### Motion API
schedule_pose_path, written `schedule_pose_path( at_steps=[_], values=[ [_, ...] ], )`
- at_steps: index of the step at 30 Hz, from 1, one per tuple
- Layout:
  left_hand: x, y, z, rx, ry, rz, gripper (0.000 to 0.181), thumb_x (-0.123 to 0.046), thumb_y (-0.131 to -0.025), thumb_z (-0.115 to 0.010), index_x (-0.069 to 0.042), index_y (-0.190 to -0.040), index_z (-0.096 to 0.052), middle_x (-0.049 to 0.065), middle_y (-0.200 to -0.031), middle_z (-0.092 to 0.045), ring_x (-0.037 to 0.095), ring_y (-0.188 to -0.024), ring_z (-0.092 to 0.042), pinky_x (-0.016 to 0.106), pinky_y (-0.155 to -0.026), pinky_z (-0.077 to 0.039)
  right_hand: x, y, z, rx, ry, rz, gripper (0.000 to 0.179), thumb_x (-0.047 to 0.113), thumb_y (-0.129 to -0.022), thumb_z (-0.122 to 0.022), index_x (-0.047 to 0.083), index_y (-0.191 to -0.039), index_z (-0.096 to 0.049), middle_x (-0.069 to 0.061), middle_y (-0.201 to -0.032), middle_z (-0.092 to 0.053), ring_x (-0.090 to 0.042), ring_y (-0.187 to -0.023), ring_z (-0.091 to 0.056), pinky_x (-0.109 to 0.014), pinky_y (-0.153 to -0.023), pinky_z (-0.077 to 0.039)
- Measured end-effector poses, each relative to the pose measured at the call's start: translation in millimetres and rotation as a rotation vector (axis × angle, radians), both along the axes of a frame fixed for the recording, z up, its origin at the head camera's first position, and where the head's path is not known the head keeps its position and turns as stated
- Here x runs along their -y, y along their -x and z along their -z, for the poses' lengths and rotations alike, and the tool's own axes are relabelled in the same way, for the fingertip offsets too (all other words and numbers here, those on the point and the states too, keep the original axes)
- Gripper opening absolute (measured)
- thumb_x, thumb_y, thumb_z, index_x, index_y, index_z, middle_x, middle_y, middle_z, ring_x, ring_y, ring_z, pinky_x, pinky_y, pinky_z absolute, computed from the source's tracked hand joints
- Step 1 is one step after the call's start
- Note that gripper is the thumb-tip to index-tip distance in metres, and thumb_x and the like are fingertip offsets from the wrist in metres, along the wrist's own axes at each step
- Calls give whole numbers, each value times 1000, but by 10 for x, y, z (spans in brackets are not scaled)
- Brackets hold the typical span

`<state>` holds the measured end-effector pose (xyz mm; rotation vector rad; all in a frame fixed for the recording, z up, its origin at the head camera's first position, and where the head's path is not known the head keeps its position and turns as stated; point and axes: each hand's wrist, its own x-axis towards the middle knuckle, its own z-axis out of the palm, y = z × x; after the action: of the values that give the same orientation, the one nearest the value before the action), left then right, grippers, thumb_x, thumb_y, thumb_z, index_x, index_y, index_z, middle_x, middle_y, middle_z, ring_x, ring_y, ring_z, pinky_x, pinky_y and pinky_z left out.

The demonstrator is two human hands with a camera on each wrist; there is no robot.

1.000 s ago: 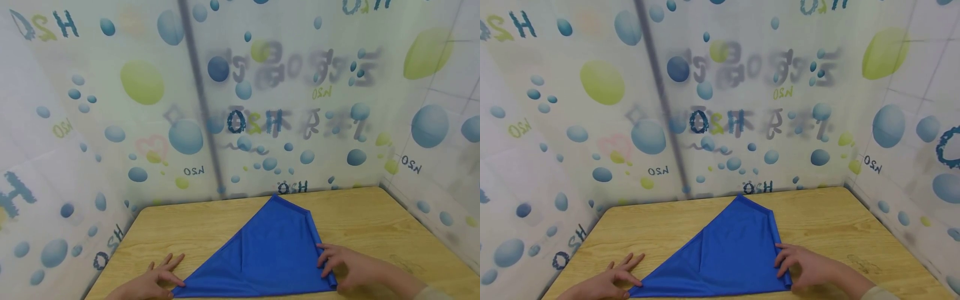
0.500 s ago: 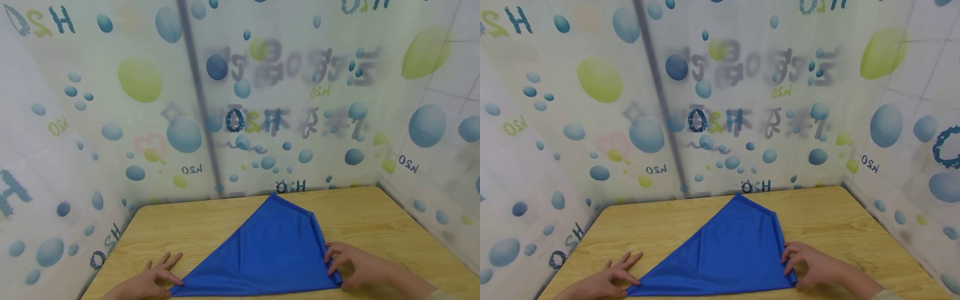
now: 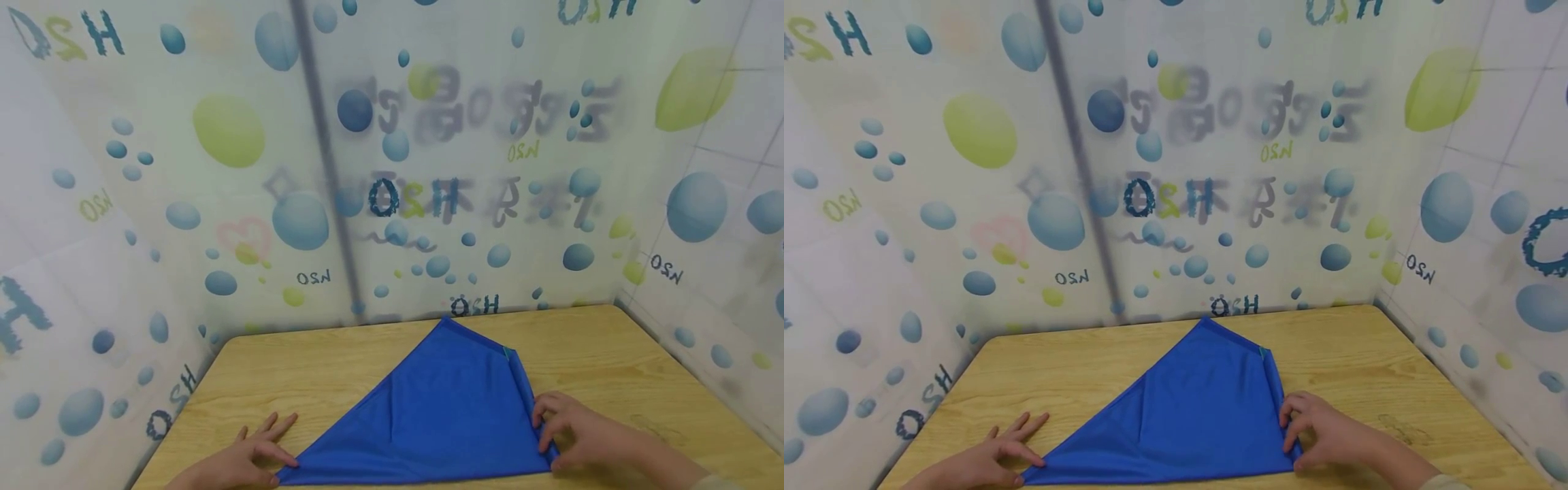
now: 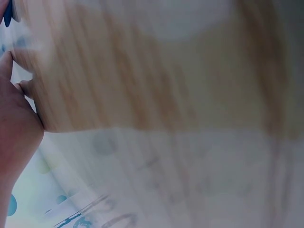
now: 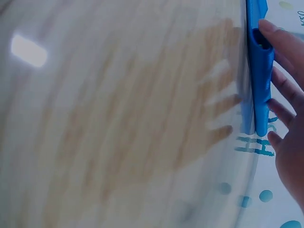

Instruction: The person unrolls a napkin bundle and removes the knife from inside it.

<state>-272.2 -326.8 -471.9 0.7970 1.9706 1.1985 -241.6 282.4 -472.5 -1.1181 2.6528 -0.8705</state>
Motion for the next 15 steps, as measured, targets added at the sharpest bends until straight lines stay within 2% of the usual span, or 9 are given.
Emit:
schedule_pose_path(
  at_steps=[4,7,12,15],
  values=[
    [2,0,-2,-12,14,-5,33,-11,-88,-54,-9,-120,-58,16,-146,13,34,-117,36,59,-71,34,1,-17,-15,94,-28,18,14,35,-76,-68,35,-90,-66,10,-127,-47,-29,-125,-24,-41,-95,-31],
    [-6,-3,-4,-20,13,-5,32,-10,-87,-54,-8,-119,-59,17,-146,12,35,-117,36,60,-70,33,-21,-16,0,82,-33,-8,19,32,-78,-66,35,-97,-66,10,-130,-47,-33,-127,-22,-40,-96,-30],
    [-19,-11,-19,-9,-4,3,32,-9,-88,-53,-7,-119,-58,19,-145,13,36,-117,35,61,-70,33,-97,-23,45,0,12,-66,27,26,-77,-68,33,-104,-65,6,-127,-50,-16,-131,-20,-26,-96,-29],
    [-25,-16,-27,0,-12,8,32,-8,-88,-52,-6,-120,-57,20,-145,14,35,-116,35,61,-70,33,-139,-30,54,-40,25,-82,31,24,-76,-69,33,-105,-65,6,-123,-50,-8,-130,-20,-25,-96,-30]
  ],
)
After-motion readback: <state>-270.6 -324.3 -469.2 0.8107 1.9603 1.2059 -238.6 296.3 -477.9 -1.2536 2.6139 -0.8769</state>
